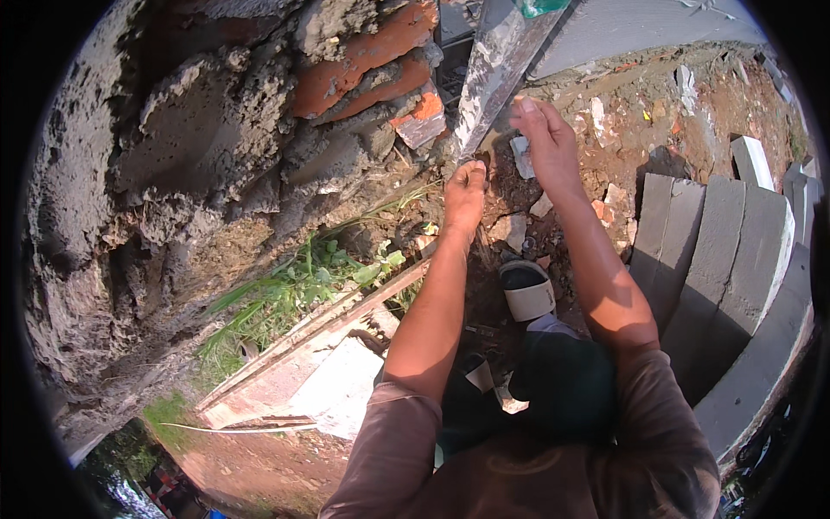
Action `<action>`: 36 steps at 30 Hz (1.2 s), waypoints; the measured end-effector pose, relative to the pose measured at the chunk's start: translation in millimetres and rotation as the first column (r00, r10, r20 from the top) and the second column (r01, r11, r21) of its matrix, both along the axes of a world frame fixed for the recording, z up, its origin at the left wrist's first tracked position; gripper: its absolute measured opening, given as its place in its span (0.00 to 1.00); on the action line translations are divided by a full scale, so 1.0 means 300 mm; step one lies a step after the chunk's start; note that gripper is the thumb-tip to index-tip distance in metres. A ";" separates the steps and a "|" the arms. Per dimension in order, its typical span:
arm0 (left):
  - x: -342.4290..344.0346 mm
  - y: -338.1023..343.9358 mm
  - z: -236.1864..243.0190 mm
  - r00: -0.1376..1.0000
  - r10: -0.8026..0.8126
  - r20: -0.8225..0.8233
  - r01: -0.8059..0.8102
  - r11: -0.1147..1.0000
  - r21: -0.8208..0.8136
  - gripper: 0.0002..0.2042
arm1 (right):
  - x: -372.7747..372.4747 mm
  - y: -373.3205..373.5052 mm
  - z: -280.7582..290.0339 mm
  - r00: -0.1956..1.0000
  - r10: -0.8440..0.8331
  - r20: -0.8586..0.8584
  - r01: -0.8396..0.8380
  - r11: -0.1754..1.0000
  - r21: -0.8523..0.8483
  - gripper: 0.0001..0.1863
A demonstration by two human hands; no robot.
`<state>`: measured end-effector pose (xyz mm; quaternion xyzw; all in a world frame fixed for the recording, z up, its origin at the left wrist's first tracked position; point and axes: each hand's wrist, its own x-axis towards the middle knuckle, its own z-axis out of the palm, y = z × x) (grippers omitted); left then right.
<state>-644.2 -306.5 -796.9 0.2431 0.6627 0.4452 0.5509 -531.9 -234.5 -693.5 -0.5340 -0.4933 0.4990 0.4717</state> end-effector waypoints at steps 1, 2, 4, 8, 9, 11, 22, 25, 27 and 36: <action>0.011 0.024 0.016 0.998 -0.006 0.070 0.009 0.999 -0.043 0.17 | -0.012 -0.001 0.070 0.999 -0.006 0.040 0.001 0.993 0.117 0.25; 0.018 0.033 0.034 0.991 0.036 0.131 -0.027 0.997 -0.069 0.18 | -0.026 -0.008 0.136 0.997 -0.013 0.074 -0.004 0.974 0.226 0.25; 0.019 0.057 0.049 0.963 0.115 0.243 -0.086 0.988 -0.126 0.18 | -0.051 0.015 0.198 0.986 0.005 0.167 -0.067 0.925 0.374 0.25; 0.039 0.057 0.006 0.969 0.143 0.203 -0.146 0.989 -0.001 0.17 | -0.103 0.024 0.269 0.952 0.106 0.287 -0.217 0.894 0.391 0.20; 0.048 0.054 0.002 0.963 0.177 0.203 -0.184 0.983 0.017 0.17 | -0.116 0.016 0.285 0.960 0.094 0.265 -0.199 0.893 0.404 0.19; 0.069 0.056 -0.052 0.901 0.264 0.344 -0.310 0.947 0.084 0.16 | -0.128 0.029 0.285 0.956 0.063 0.285 -0.205 0.841 0.501 0.17; 0.110 0.085 -0.033 0.953 0.296 0.063 -0.302 0.943 0.138 0.16 | -0.159 0.045 0.320 0.961 -0.039 0.272 -0.103 0.866 0.489 0.15; 0.118 0.069 -0.059 0.942 0.308 0.132 -0.323 0.939 0.121 0.16 | -0.162 0.051 0.322 0.941 -0.112 0.319 -0.101 0.807 0.581 0.15; 0.125 0.046 -0.067 0.949 0.288 0.132 -0.302 0.947 0.112 0.16 | -0.159 0.042 0.326 0.947 -0.101 0.304 -0.078 0.848 0.525 0.15; 0.120 0.064 -0.056 0.946 0.277 0.165 -0.290 0.956 0.055 0.17 | -0.153 0.060 0.370 0.950 -0.101 0.294 -0.080 0.836 0.543 0.19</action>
